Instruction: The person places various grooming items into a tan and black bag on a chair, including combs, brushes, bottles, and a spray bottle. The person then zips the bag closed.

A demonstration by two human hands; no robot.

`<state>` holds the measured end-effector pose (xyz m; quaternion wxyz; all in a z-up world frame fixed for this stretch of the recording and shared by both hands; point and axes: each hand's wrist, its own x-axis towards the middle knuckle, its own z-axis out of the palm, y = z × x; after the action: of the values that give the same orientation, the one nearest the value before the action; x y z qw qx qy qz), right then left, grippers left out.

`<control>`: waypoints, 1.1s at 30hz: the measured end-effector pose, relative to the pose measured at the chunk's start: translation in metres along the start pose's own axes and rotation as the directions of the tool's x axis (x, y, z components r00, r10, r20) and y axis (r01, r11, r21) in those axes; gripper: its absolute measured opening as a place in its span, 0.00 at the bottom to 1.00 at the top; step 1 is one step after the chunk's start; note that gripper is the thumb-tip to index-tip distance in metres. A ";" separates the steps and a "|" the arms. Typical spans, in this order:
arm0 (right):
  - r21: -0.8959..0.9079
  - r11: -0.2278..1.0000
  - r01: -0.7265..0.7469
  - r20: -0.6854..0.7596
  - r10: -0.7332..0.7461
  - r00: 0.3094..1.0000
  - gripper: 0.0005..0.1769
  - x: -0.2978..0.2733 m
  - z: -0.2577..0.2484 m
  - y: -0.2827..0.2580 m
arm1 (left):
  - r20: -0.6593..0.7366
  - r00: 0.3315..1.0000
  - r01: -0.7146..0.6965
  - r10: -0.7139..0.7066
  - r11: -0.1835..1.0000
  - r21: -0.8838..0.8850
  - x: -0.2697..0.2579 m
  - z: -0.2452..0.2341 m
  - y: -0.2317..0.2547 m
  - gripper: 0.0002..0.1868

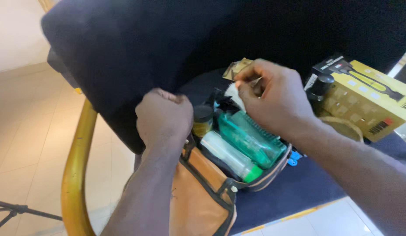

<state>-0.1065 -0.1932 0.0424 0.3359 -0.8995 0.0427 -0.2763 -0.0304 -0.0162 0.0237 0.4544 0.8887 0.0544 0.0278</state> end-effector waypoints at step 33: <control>-0.508 0.758 -0.409 0.183 0.559 0.809 0.26 -0.009 -0.116 0.034 | -0.297 0.945 -0.214 0.136 0.944 -0.250 -0.084 0.023 0.028 0.06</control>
<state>-0.1716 -0.2845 0.0885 0.1838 -0.9412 0.2834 -0.0096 -0.1093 -0.0613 0.0330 0.5584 0.8046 0.0328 0.1992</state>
